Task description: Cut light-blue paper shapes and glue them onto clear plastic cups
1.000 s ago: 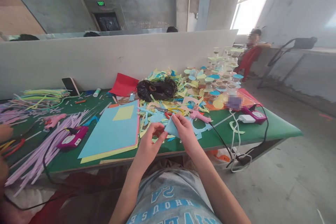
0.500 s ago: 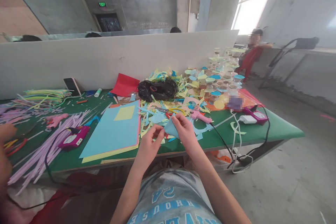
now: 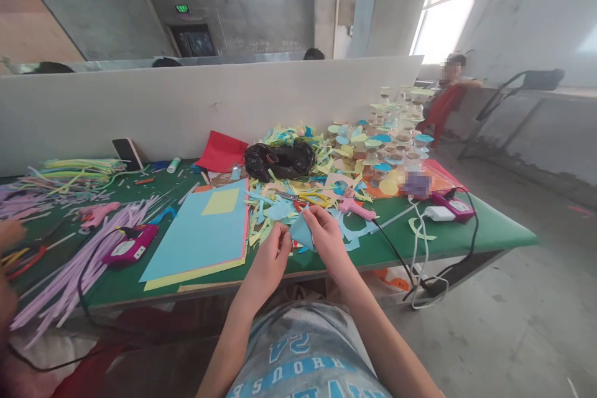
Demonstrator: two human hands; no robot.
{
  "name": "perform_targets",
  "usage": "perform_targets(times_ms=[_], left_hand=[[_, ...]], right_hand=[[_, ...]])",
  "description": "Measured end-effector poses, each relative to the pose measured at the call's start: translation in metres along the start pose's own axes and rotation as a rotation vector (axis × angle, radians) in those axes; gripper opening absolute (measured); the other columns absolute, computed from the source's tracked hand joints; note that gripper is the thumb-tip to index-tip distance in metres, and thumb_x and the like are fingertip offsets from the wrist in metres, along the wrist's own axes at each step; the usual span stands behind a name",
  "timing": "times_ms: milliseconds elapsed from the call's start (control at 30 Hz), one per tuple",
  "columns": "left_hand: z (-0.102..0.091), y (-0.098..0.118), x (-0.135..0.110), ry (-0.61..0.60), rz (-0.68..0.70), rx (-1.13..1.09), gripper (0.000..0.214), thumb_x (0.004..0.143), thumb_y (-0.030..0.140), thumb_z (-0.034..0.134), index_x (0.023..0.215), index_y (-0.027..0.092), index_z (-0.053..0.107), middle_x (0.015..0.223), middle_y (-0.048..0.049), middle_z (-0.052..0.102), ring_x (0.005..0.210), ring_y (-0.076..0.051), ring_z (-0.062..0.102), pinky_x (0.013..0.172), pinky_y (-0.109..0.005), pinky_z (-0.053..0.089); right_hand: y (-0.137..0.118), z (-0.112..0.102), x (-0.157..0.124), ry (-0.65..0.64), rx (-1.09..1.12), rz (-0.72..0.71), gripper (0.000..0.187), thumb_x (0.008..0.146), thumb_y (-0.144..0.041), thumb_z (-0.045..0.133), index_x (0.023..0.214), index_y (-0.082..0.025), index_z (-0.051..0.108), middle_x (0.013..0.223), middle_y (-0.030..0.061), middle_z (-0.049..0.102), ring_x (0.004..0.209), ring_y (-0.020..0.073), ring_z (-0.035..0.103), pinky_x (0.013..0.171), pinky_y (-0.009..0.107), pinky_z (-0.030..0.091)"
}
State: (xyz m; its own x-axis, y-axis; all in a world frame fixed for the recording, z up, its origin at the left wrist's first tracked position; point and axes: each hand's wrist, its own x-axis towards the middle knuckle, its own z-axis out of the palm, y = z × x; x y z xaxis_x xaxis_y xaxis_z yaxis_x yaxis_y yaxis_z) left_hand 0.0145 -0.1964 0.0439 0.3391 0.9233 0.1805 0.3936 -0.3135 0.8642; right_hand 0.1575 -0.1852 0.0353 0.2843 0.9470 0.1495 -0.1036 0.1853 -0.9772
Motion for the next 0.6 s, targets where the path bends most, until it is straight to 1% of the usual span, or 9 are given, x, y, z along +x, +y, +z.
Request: perform_targets(times_ms=[133,267,367,467,533,600], left_hand=[[0.0008,0.0005,-0.0004,-0.03,0.016,-0.006,0.025,0.098,0.039,0.033,0.083,0.023,0.043,0.074,0.0014,0.053,0.065,-0.015,0.05,0.06,-0.027,0.035],[0.0012,-0.0004,0.0009,-0.044,0.02,-0.061,0.025,0.098,0.042,0.036,0.085,0.023,0.046,0.076,0.0014,0.057,0.071,-0.015,0.054,0.065,-0.026,0.039],[0.0014,-0.0021,0.0023,-0.046,0.005,-0.066,0.029,0.097,0.045,0.039,0.079,0.022,0.046,0.072,0.0026,0.057,0.067,-0.014,0.053,0.064,-0.025,0.037],[0.001,-0.0053,0.0042,0.01,-0.029,-0.108,0.033,0.095,0.047,0.042,0.074,0.022,0.045,0.065,0.004,0.052,0.061,-0.013,0.048,0.06,-0.025,0.036],[-0.0003,-0.0074,0.0057,0.073,-0.043,-0.155,0.035,0.094,0.048,0.044,0.071,0.021,0.046,0.062,0.0042,0.05,0.059,-0.012,0.046,0.059,-0.025,0.036],[-0.0027,-0.0088,0.007,0.126,-0.066,-0.198,0.036,0.092,0.048,0.047,0.07,0.021,0.047,0.06,0.0042,0.05,0.057,-0.012,0.046,0.058,-0.024,0.036]], right_hand=[[0.0013,-0.0004,0.0005,0.028,-0.014,-0.003,0.041,0.074,-0.062,0.066,0.072,-0.021,0.056,0.06,-0.0042,0.042,0.054,0.0124,0.035,0.05,0.025,0.03],[0.003,0.0,0.0009,-0.004,-0.081,-0.056,0.04,0.078,-0.061,0.062,0.071,-0.021,0.056,0.062,-0.0029,0.044,0.057,0.0138,0.039,0.054,0.026,0.033],[0.0032,0.0012,0.0007,-0.027,-0.11,-0.104,0.039,0.081,-0.059,0.059,0.072,-0.021,0.056,0.063,-0.0028,0.044,0.06,0.0142,0.041,0.056,0.027,0.035],[0.0014,0.0009,0.0,-0.052,-0.14,-0.13,0.037,0.084,-0.057,0.056,0.072,-0.021,0.055,0.064,-0.0029,0.044,0.06,0.0137,0.04,0.055,0.026,0.034],[-0.0009,-0.0002,-0.0012,-0.11,-0.186,-0.142,0.036,0.085,-0.055,0.056,0.072,-0.022,0.054,0.066,-0.0026,0.047,0.061,0.0138,0.041,0.057,0.026,0.035],[-0.0027,-0.0012,-0.0031,-0.189,-0.242,-0.142,0.034,0.082,-0.053,0.061,0.072,-0.022,0.055,0.068,-0.0022,0.051,0.064,0.0146,0.044,0.059,0.027,0.037]])
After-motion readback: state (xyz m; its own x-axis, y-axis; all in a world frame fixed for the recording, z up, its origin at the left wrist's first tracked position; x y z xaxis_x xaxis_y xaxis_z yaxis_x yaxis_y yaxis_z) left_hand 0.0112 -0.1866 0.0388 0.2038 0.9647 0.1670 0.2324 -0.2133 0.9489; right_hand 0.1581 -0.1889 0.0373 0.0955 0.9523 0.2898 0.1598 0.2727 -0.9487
